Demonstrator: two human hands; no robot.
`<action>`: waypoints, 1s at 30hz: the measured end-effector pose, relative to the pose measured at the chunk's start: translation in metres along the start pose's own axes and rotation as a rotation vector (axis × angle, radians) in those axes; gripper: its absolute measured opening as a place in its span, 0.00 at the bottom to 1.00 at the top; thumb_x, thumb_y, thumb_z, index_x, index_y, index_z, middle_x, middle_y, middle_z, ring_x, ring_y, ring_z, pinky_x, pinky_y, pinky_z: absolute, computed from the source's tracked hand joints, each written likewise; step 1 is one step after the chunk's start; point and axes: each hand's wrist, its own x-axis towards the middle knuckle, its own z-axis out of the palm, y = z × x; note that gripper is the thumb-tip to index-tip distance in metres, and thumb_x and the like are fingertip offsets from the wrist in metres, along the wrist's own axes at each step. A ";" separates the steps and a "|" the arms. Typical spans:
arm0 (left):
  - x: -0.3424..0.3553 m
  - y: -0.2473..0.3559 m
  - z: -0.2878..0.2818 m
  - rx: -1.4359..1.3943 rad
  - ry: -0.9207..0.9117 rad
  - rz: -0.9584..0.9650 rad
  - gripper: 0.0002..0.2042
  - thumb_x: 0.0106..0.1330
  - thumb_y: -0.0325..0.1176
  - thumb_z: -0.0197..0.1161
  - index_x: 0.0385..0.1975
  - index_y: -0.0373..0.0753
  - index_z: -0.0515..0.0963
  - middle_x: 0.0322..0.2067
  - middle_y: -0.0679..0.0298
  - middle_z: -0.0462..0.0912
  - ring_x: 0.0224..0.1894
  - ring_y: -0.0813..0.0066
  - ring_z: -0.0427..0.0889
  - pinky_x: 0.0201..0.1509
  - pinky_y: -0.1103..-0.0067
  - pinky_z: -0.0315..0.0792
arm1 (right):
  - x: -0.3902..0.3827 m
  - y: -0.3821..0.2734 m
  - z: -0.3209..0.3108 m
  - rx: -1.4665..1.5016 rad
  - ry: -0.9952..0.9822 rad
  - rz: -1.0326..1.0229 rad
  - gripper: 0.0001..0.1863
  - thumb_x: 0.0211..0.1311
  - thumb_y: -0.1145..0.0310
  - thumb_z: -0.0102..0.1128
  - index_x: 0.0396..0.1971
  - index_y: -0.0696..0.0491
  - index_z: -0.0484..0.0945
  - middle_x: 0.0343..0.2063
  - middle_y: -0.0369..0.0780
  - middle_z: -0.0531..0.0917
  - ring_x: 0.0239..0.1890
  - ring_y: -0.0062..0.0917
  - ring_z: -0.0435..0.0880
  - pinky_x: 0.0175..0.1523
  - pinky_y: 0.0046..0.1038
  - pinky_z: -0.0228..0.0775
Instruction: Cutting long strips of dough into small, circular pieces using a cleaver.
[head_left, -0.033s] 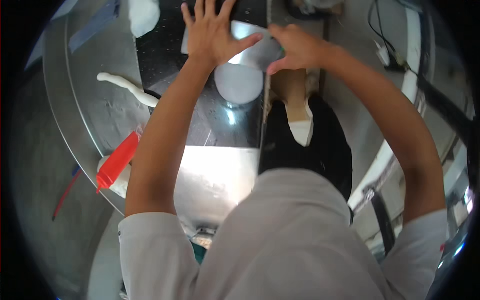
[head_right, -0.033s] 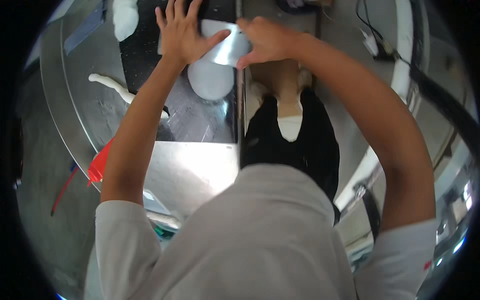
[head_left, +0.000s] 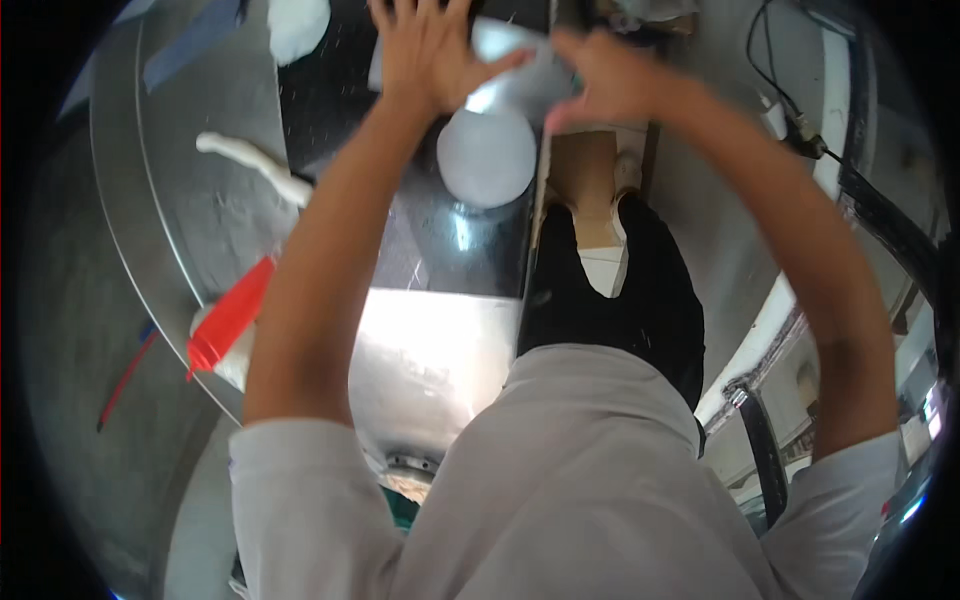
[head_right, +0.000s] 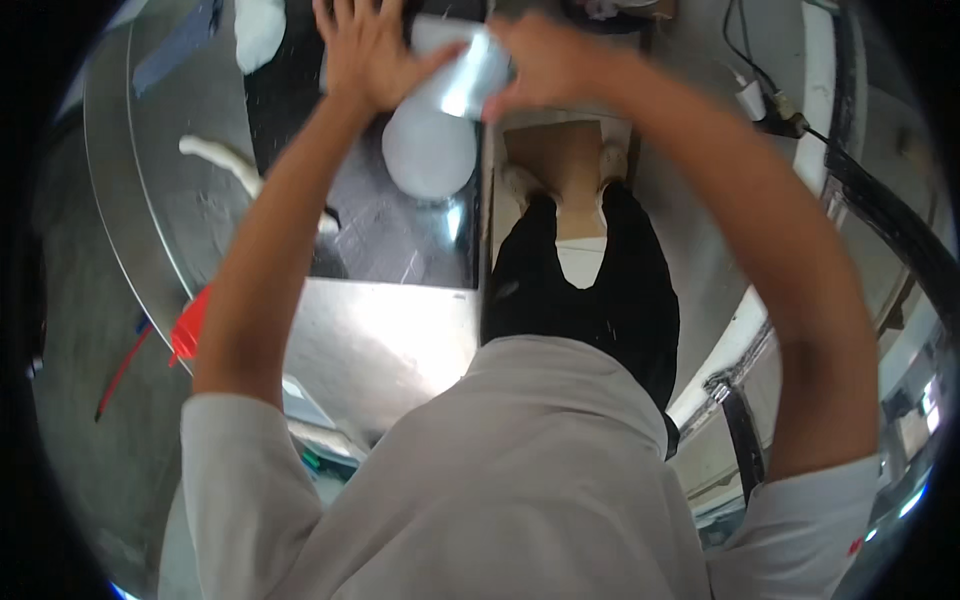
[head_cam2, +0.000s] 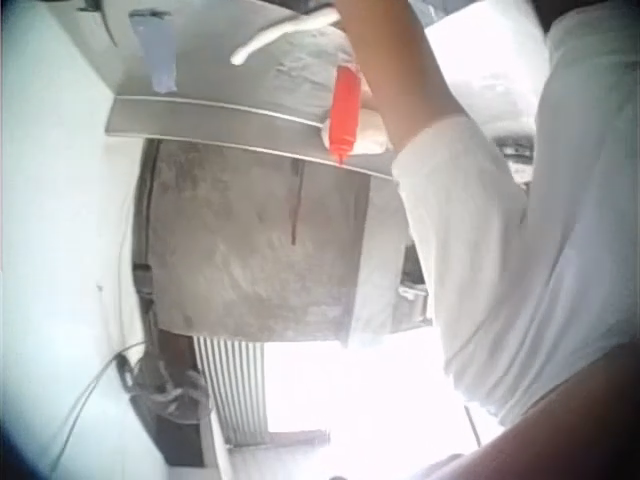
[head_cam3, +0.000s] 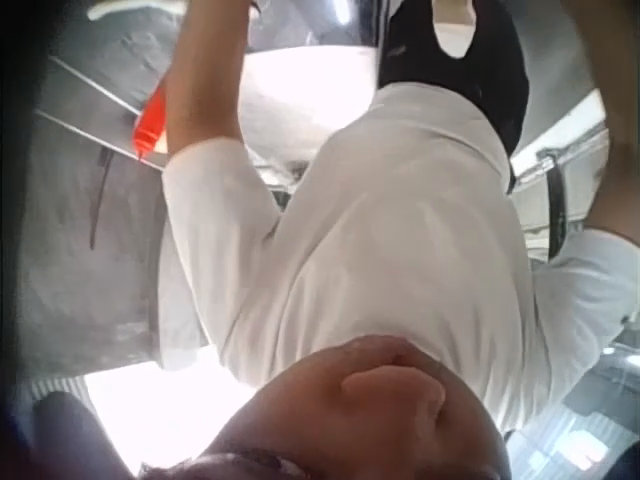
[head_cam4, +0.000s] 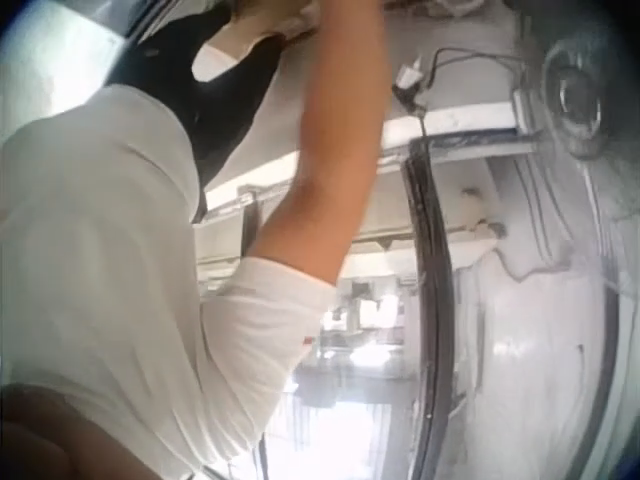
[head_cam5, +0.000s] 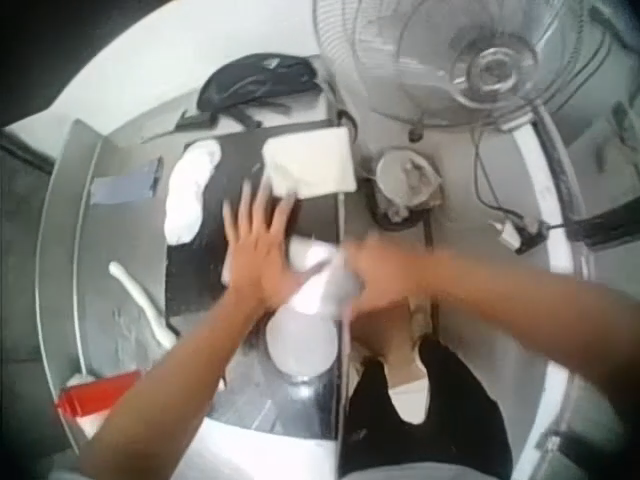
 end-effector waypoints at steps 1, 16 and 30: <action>0.018 -0.007 0.000 0.093 0.071 0.006 0.52 0.49 0.68 0.64 0.71 0.42 0.58 0.73 0.47 0.51 0.75 0.44 0.44 0.75 0.47 0.36 | 0.025 0.014 -0.013 -0.130 0.168 -0.061 0.31 0.51 0.56 0.72 0.48 0.61 0.72 0.35 0.53 0.83 0.36 0.44 0.85 0.41 0.41 0.78; -0.043 0.017 -0.036 -0.260 -0.484 0.506 0.26 0.54 0.24 0.68 0.55 0.45 0.72 0.49 0.57 0.80 0.53 0.58 0.79 0.59 0.68 0.71 | -0.022 -0.013 0.063 0.253 0.212 -0.060 0.26 0.58 0.59 0.70 0.48 0.58 0.69 0.34 0.52 0.83 0.36 0.46 0.83 0.45 0.42 0.74; -0.060 0.026 -0.050 -0.347 -0.494 0.216 0.17 0.48 0.18 0.69 0.37 0.36 0.72 0.40 0.55 0.74 0.46 0.51 0.79 0.49 0.67 0.76 | -0.059 -0.039 0.083 0.247 0.040 0.170 0.25 0.62 0.57 0.66 0.43 0.60 0.64 0.33 0.56 0.78 0.36 0.51 0.80 0.42 0.43 0.70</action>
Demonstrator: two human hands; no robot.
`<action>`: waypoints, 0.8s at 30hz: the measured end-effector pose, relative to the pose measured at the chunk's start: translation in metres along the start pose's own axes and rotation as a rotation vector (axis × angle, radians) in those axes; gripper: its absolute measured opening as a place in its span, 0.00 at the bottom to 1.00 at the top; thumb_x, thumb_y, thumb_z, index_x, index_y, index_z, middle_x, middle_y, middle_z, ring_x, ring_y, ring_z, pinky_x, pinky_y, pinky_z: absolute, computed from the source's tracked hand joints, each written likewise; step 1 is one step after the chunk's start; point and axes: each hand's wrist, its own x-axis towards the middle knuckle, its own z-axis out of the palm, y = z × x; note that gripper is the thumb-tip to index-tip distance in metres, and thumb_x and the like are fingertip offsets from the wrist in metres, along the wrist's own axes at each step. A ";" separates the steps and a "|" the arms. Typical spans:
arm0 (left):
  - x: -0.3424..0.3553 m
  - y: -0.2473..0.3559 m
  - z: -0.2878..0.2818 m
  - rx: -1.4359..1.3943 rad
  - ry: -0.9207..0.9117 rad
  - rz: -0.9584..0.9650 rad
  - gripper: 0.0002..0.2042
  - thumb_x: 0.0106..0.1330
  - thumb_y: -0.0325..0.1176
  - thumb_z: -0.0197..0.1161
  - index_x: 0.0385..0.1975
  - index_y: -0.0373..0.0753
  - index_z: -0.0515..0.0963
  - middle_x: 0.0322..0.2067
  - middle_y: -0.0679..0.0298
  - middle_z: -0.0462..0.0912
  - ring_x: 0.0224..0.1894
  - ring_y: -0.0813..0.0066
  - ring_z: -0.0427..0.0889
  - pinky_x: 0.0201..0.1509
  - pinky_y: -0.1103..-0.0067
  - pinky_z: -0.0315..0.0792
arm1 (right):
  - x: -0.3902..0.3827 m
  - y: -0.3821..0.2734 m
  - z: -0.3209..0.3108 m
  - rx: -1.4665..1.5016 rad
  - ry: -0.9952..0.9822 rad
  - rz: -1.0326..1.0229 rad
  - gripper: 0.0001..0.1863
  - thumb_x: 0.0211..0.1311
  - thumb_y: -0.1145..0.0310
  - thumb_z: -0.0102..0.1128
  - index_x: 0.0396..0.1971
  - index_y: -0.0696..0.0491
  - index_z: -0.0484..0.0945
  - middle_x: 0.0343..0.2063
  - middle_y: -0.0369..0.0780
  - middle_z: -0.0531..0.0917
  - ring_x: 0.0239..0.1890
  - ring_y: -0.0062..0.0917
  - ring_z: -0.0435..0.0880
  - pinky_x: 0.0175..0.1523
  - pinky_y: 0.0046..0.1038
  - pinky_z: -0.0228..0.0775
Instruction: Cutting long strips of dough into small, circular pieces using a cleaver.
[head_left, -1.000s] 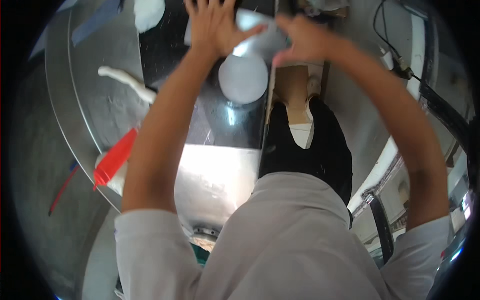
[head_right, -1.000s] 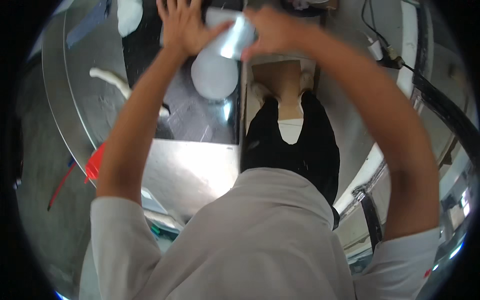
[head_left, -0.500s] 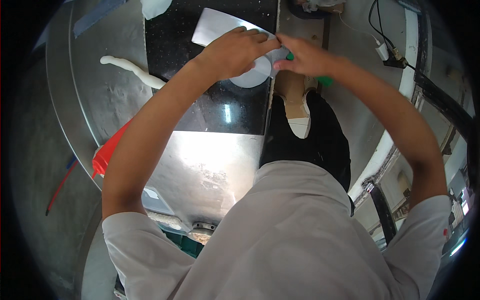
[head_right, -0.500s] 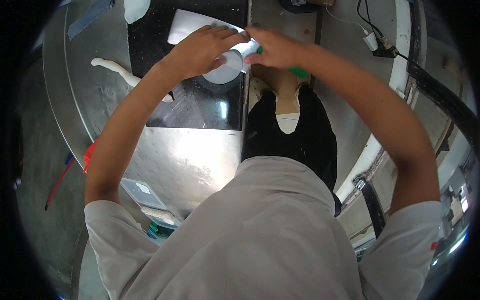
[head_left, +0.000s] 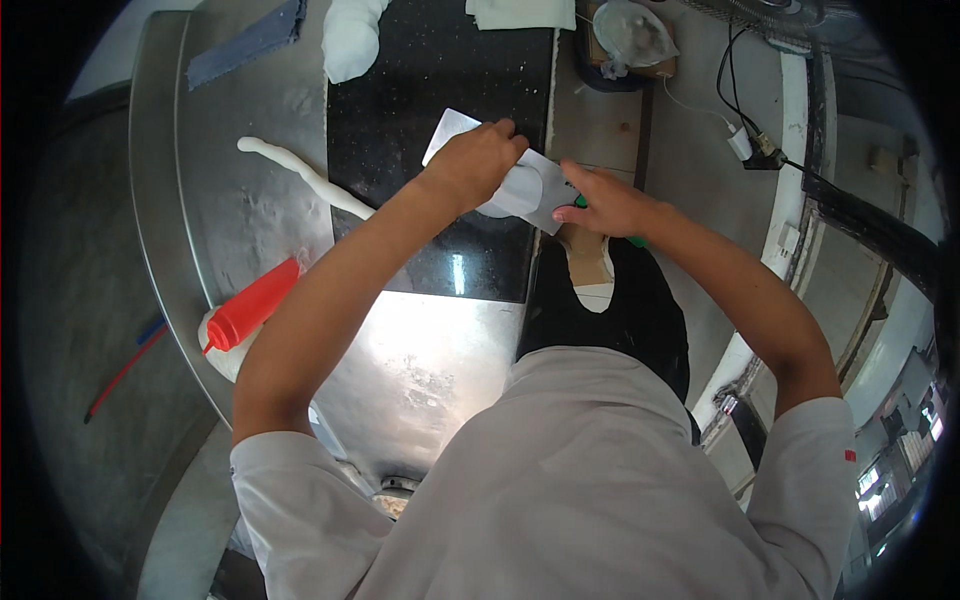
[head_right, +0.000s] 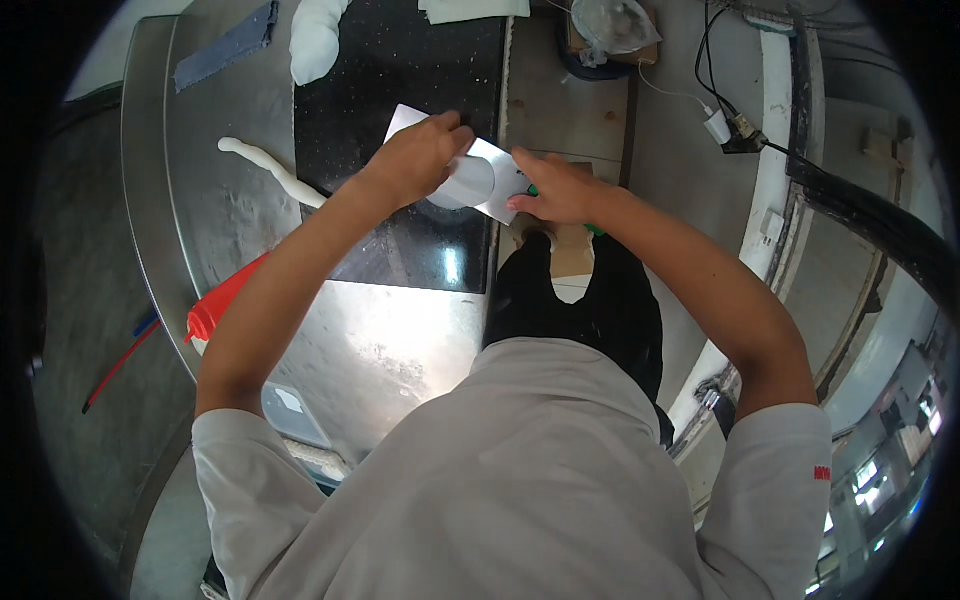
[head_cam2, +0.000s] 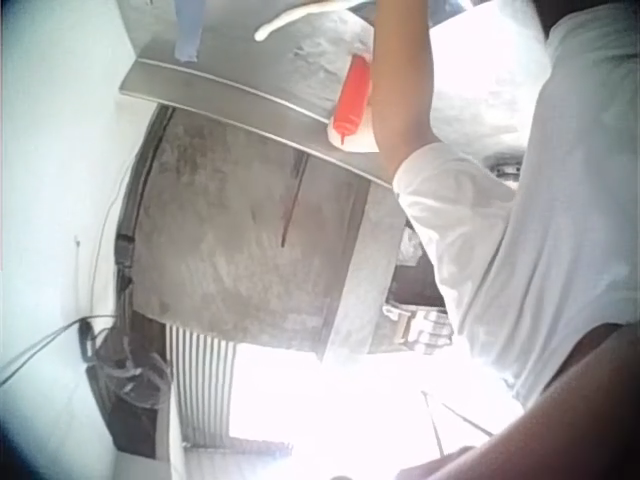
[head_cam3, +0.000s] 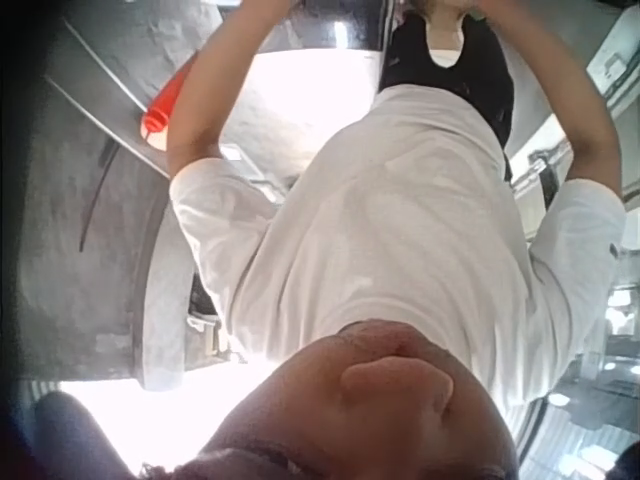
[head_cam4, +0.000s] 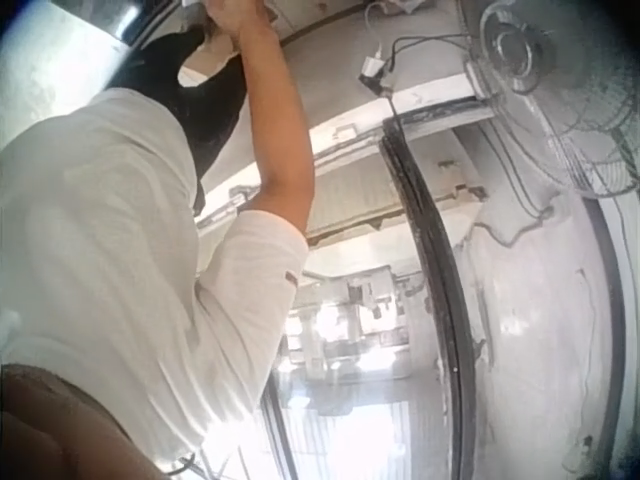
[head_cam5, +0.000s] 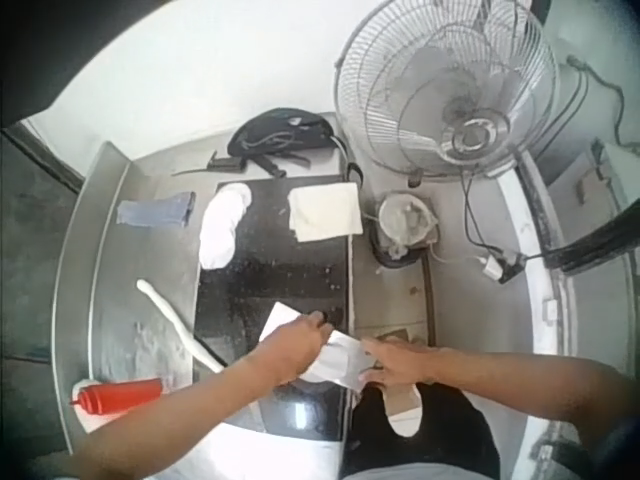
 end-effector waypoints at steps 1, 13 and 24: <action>0.001 0.001 -0.002 0.030 -0.030 0.005 0.15 0.48 0.18 0.68 0.36 0.35 0.75 0.42 0.54 0.75 0.48 0.53 0.79 0.51 0.68 0.77 | 0.000 0.003 0.002 -0.020 0.035 -0.028 0.25 0.62 0.57 0.66 0.43 0.59 0.64 0.32 0.56 0.79 0.35 0.51 0.80 0.41 0.44 0.70; 0.006 0.000 -0.036 -0.262 -0.266 -0.040 0.10 0.48 0.14 0.65 0.30 0.32 0.76 0.36 0.51 0.83 0.42 0.51 0.84 0.46 0.66 0.76 | -0.004 -0.002 0.005 0.008 0.055 -0.033 0.25 0.61 0.57 0.67 0.44 0.59 0.65 0.34 0.57 0.80 0.39 0.52 0.81 0.45 0.45 0.71; -0.004 -0.001 -0.051 -0.239 -0.350 -0.016 0.06 0.47 0.21 0.65 0.24 0.34 0.75 0.29 0.52 0.82 0.35 0.52 0.83 0.40 0.67 0.76 | -0.040 0.010 0.048 0.054 0.085 -0.023 0.26 0.61 0.60 0.67 0.47 0.60 0.64 0.36 0.57 0.81 0.41 0.54 0.82 0.44 0.46 0.72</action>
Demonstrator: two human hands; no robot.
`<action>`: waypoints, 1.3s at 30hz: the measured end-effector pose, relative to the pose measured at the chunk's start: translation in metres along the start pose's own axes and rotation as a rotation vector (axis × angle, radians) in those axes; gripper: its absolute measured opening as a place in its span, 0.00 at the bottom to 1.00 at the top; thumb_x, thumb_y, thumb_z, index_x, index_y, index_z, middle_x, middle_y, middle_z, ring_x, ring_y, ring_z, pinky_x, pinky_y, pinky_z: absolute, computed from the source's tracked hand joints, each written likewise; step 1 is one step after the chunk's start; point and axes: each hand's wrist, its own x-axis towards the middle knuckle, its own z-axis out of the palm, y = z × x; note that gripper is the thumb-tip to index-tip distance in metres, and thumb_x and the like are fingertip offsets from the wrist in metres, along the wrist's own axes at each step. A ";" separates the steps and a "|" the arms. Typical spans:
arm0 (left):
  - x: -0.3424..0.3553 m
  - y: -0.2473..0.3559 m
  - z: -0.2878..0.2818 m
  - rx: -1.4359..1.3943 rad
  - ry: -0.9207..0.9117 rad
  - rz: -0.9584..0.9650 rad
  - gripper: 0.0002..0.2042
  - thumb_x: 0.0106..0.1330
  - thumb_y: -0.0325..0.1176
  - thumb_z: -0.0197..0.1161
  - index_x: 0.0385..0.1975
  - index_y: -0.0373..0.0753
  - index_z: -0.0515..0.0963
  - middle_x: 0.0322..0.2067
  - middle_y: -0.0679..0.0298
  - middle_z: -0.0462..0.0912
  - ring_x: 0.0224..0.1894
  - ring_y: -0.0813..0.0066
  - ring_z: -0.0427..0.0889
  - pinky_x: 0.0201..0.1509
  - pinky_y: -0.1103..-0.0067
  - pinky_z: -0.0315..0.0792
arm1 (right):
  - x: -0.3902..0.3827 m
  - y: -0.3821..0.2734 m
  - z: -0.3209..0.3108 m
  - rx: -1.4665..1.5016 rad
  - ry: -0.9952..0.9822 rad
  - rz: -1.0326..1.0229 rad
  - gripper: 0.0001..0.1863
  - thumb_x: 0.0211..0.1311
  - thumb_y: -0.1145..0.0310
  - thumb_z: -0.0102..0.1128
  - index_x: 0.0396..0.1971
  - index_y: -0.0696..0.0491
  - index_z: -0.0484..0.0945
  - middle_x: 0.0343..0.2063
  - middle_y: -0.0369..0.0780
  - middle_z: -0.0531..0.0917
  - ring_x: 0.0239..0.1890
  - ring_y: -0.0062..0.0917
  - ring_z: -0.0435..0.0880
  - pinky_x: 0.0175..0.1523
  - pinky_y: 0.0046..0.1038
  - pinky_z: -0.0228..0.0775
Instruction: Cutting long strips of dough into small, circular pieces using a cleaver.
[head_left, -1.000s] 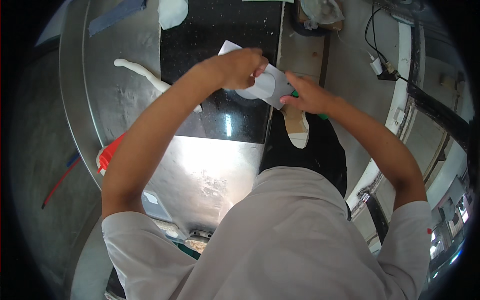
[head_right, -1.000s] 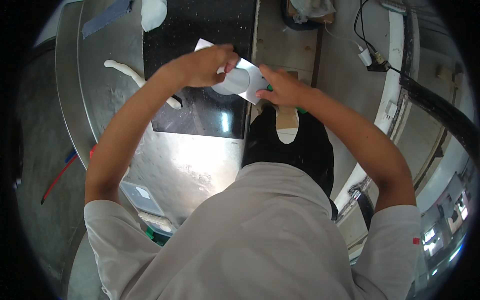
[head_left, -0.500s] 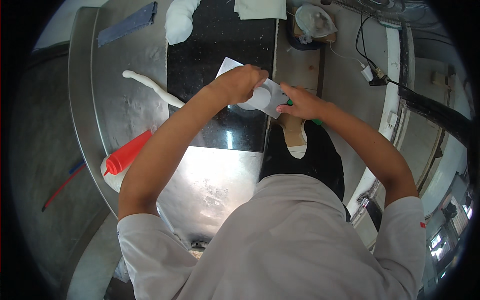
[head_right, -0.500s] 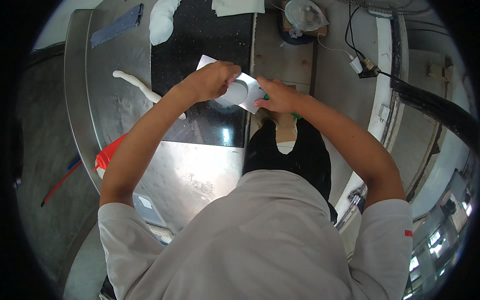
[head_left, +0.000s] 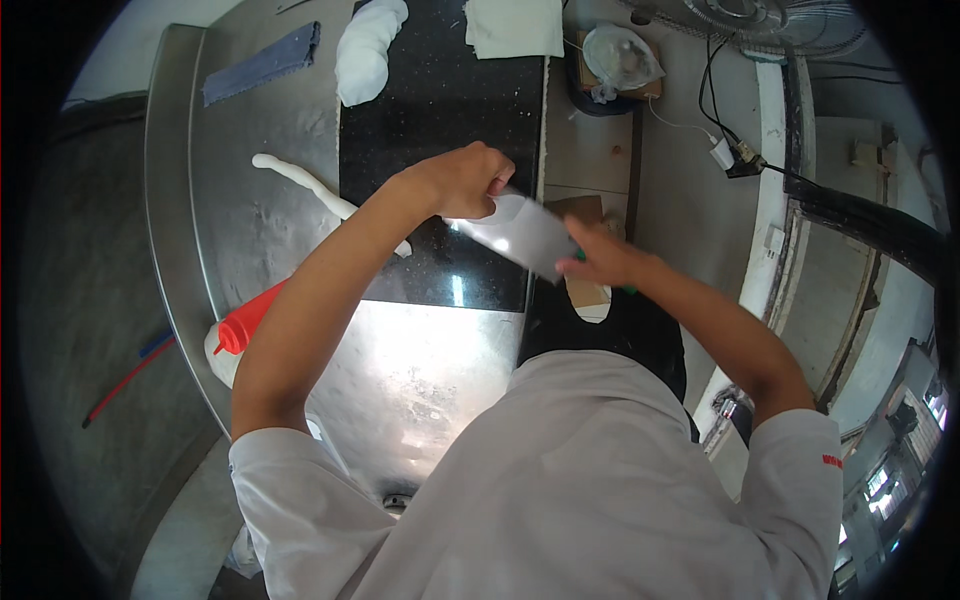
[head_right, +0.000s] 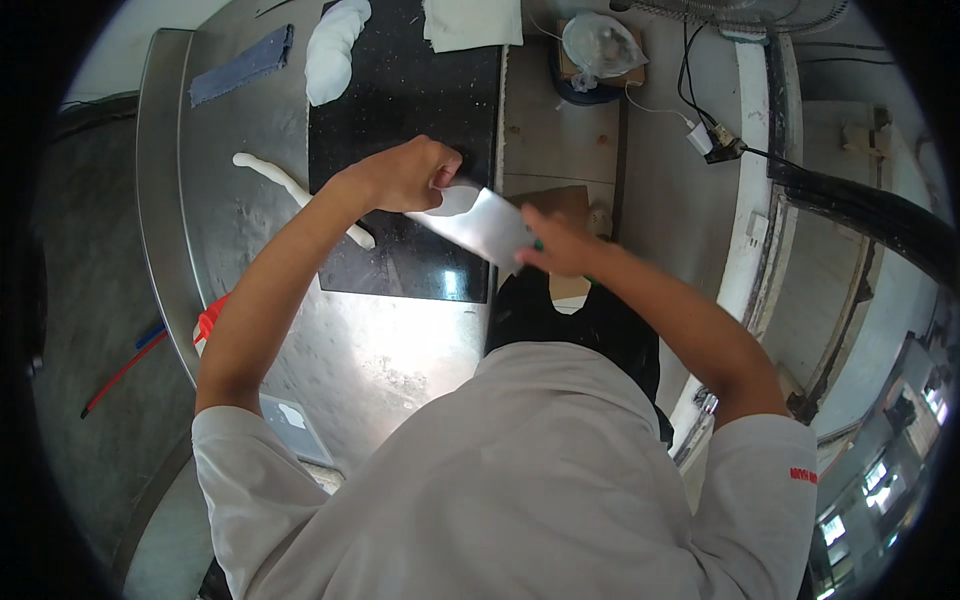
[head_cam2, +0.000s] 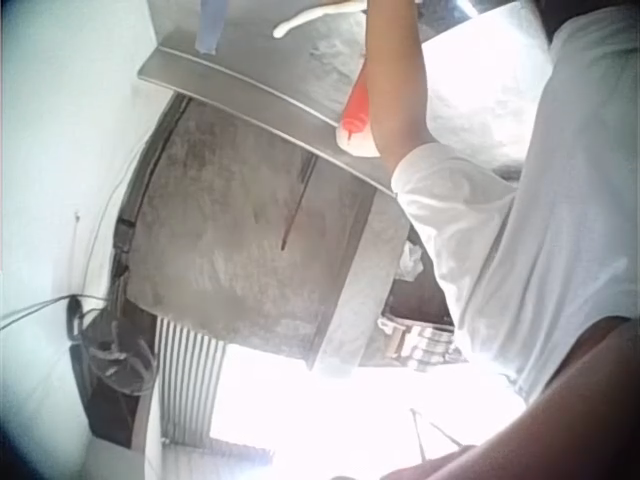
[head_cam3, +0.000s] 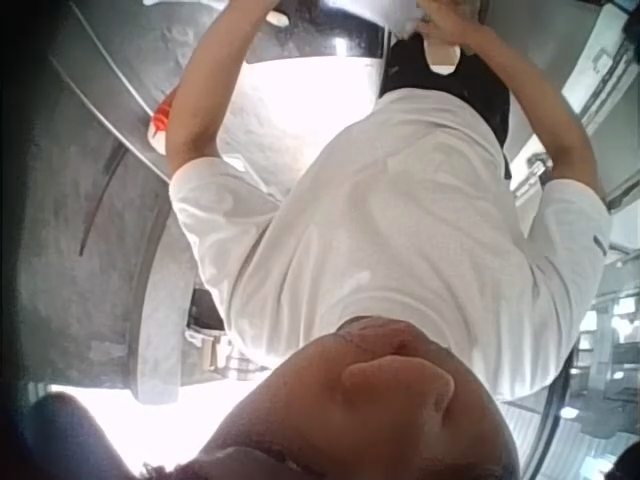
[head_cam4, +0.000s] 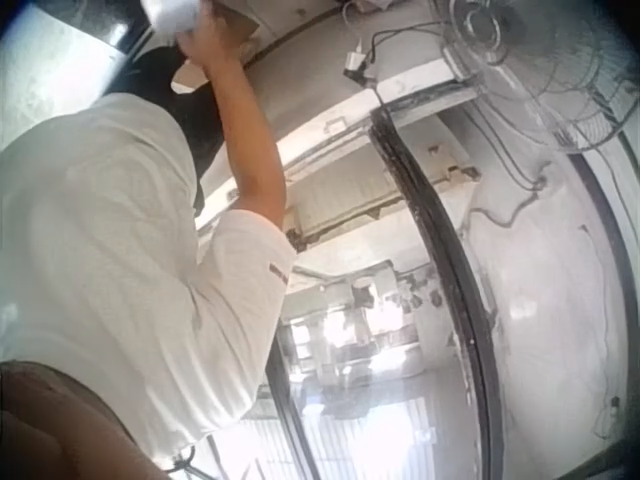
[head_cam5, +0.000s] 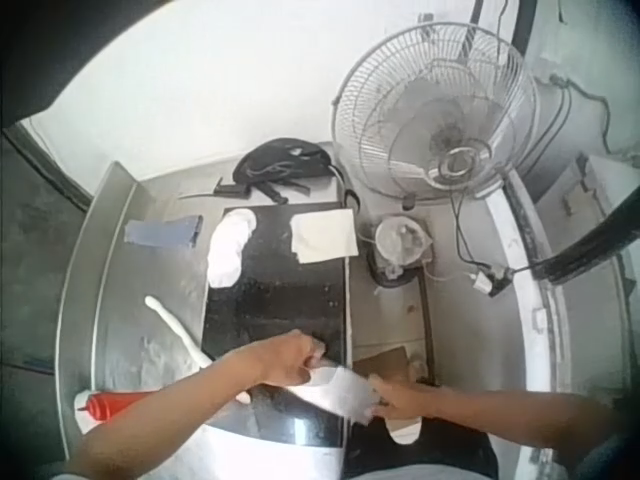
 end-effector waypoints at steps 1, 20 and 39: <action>0.000 0.005 -0.004 -0.015 -0.017 -0.046 0.06 0.48 0.22 0.65 0.24 0.35 0.74 0.28 0.52 0.81 0.34 0.53 0.82 0.40 0.67 0.75 | -0.014 0.008 0.009 -0.020 -0.028 -0.040 0.26 0.61 0.60 0.67 0.47 0.59 0.64 0.36 0.57 0.81 0.41 0.54 0.82 0.44 0.46 0.72; -0.082 -0.091 0.039 -1.160 0.859 -0.395 0.11 0.62 0.21 0.65 0.34 0.37 0.66 0.34 0.57 0.80 0.37 0.70 0.85 0.35 0.77 0.86 | -0.024 -0.030 -0.062 -0.062 -0.192 0.186 0.22 0.57 0.61 0.71 0.39 0.58 0.67 0.30 0.55 0.82 0.37 0.55 0.82 0.39 0.45 0.73; -0.022 -0.133 -0.040 -0.992 1.392 -1.096 0.21 0.56 0.27 0.73 0.45 0.32 0.69 0.32 0.55 0.81 0.32 0.70 0.83 0.31 0.78 0.81 | 0.121 -0.028 -0.188 -0.187 -0.493 0.039 0.21 0.59 0.60 0.68 0.40 0.57 0.67 0.31 0.56 0.82 0.39 0.56 0.82 0.42 0.48 0.72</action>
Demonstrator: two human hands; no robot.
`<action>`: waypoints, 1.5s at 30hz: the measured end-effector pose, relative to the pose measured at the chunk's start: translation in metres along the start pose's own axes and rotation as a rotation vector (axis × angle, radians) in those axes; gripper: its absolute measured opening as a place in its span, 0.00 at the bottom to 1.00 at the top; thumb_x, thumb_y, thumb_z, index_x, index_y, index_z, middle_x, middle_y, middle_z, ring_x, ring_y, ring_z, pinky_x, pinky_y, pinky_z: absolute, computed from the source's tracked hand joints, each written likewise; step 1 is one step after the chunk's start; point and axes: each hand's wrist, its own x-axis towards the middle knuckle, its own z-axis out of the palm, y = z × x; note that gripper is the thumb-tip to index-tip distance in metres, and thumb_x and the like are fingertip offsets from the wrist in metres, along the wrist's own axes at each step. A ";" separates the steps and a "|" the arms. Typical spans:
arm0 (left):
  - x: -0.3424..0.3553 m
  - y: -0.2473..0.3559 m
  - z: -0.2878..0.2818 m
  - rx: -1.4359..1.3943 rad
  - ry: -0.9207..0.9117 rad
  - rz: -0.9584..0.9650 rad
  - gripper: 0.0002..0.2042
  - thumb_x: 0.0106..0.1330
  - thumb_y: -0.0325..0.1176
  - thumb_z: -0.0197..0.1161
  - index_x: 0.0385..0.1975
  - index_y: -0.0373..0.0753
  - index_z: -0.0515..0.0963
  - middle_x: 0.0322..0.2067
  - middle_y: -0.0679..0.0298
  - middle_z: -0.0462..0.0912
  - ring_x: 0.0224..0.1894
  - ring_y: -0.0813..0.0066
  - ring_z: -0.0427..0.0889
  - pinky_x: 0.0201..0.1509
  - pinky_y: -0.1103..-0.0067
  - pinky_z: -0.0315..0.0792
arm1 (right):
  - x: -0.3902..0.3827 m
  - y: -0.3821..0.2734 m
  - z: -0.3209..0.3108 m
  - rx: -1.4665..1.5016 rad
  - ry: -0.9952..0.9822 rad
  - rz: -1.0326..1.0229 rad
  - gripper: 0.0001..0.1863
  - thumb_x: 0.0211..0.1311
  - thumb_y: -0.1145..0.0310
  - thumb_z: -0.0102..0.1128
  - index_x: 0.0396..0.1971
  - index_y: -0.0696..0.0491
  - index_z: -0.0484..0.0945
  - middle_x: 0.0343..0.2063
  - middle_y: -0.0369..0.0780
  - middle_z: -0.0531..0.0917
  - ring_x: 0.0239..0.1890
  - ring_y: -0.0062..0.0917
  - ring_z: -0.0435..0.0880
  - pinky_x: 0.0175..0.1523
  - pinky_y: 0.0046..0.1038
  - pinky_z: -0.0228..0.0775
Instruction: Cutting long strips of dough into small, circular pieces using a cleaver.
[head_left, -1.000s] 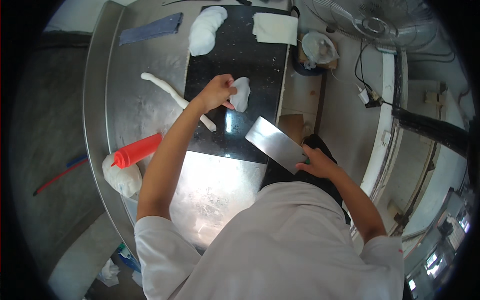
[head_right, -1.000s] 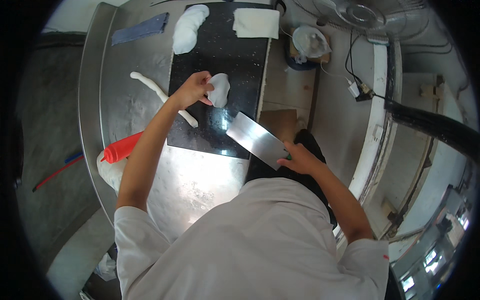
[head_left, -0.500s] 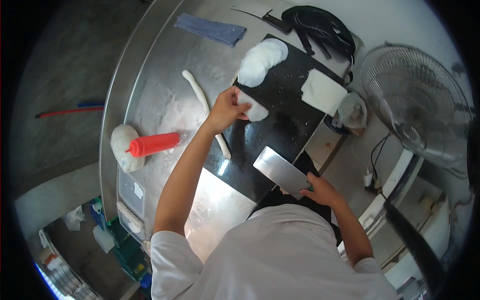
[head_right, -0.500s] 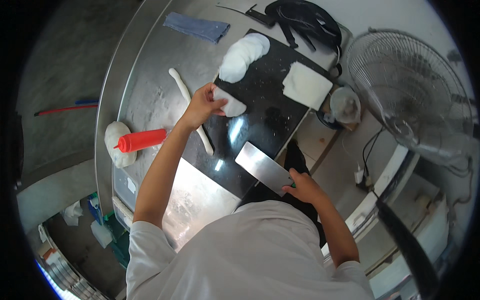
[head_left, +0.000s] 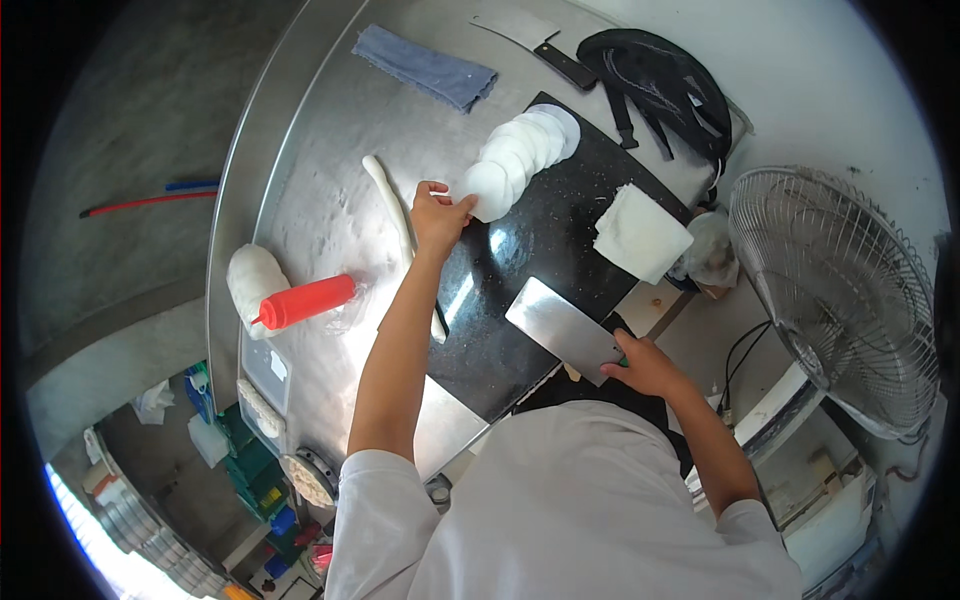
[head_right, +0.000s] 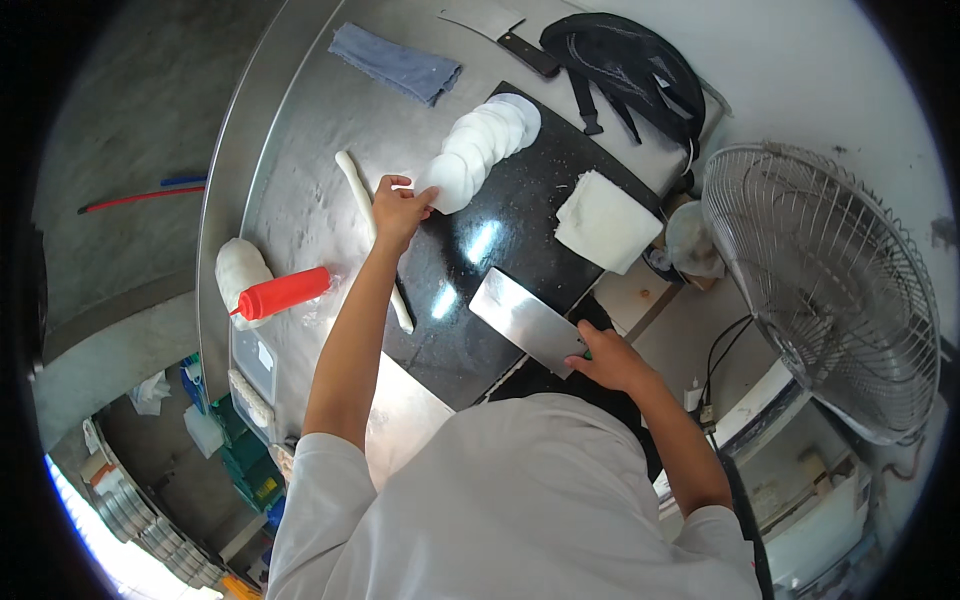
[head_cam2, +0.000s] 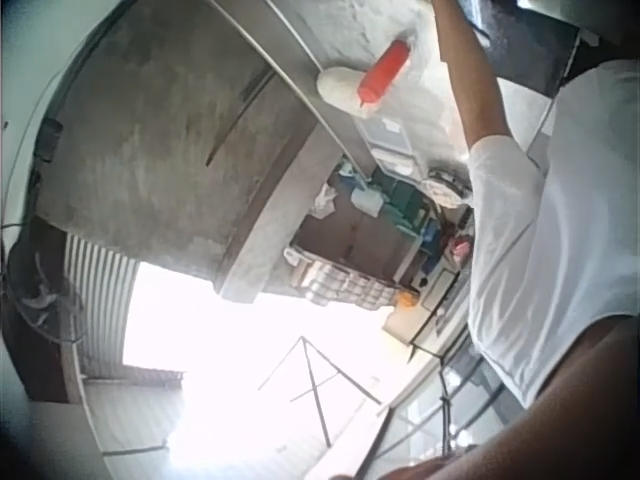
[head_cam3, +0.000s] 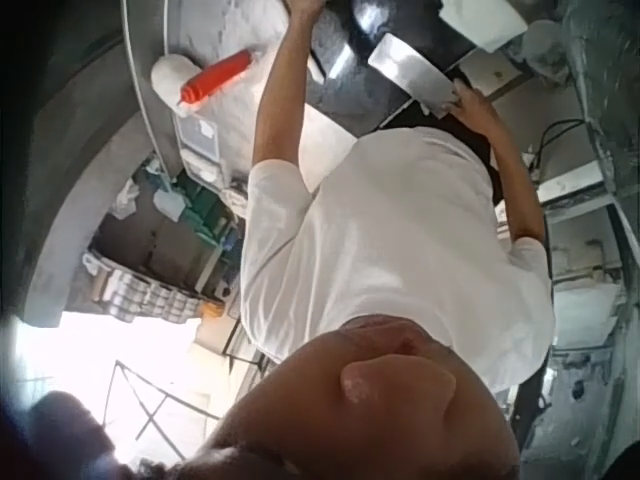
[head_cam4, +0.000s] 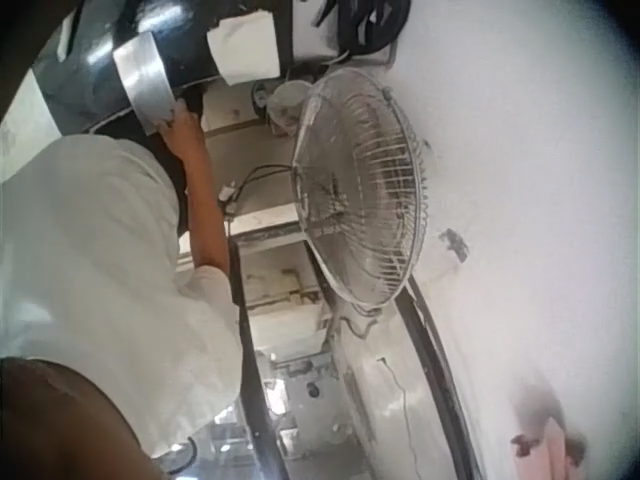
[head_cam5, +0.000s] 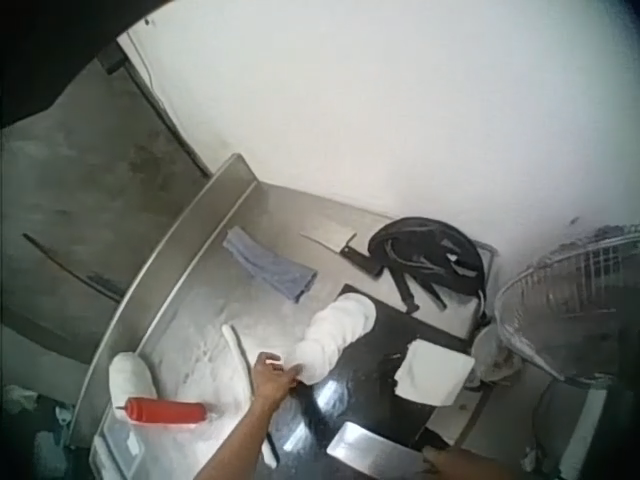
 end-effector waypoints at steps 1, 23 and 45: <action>0.000 -0.004 -0.001 -0.004 0.012 -0.004 0.21 0.56 0.27 0.73 0.45 0.32 0.69 0.32 0.55 0.81 0.32 0.70 0.83 0.31 0.78 0.81 | 0.003 0.002 -0.003 -0.007 -0.007 -0.008 0.21 0.59 0.60 0.68 0.40 0.57 0.67 0.31 0.56 0.82 0.39 0.56 0.82 0.42 0.48 0.72; -0.197 -0.114 0.110 0.166 0.180 0.939 0.10 0.34 0.44 0.62 0.16 0.47 0.77 0.26 0.68 0.76 0.30 0.67 0.73 0.52 0.60 0.71 | -0.006 -0.027 0.043 -0.261 0.052 -0.112 0.20 0.67 0.70 0.57 0.55 0.59 0.65 0.26 0.55 0.82 0.31 0.55 0.83 0.32 0.48 0.74; -0.218 -0.160 0.095 -0.041 0.560 1.044 0.13 0.36 0.45 0.63 0.18 0.44 0.76 0.30 0.65 0.75 0.36 0.63 0.76 0.60 0.61 0.68 | 0.002 -0.031 0.093 -0.402 0.046 -0.395 0.25 0.65 0.72 0.59 0.59 0.60 0.64 0.40 0.55 0.80 0.36 0.48 0.85 0.38 0.42 0.76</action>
